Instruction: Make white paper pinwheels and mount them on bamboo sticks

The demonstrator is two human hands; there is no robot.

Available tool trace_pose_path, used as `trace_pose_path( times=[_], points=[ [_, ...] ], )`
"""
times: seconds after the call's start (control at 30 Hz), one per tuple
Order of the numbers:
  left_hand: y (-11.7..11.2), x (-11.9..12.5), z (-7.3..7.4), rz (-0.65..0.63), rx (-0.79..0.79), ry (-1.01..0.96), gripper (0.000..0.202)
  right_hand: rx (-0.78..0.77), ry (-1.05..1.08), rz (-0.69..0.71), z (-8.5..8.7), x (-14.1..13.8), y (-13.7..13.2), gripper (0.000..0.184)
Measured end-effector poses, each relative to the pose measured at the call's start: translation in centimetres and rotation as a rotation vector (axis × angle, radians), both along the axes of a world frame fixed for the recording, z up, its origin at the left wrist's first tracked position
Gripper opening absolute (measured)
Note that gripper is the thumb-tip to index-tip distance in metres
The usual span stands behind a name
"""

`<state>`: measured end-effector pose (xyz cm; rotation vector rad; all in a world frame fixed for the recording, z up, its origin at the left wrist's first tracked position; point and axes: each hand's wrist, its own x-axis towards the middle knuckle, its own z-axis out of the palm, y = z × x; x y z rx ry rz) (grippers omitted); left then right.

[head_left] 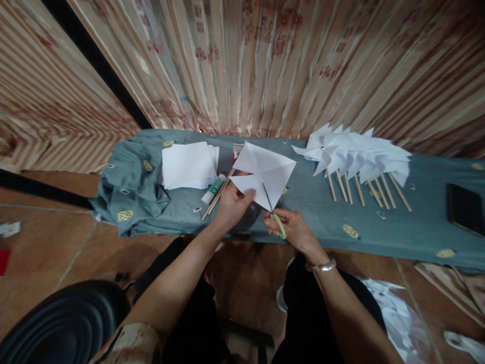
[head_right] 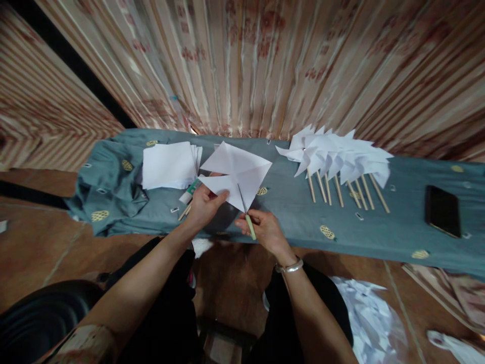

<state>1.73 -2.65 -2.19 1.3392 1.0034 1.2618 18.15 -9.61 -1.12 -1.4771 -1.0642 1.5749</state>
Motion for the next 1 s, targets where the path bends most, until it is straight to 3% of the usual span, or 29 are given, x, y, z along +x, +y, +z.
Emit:
trace_pose_path(
  times=[0.3, 0.73, 1.0],
  points=[
    [-0.45, -0.07, -0.14, -0.007, -0.026, 0.028, 0.031, 0.042, -0.025, 0.015, 0.09, 0.18, -0.10, 0.046],
    [-0.37, -0.04, -0.06, -0.029, -0.047, -0.020, 0.039, 0.061, 0.025, -0.018, -0.65, 0.06, -0.02, 0.043],
    [-0.58, -0.01, -0.33, -0.047, -0.045, 0.030, 0.037, 0.010, -0.011, -0.025, -0.38, 0.19, 0.01, 0.046]
  ],
)
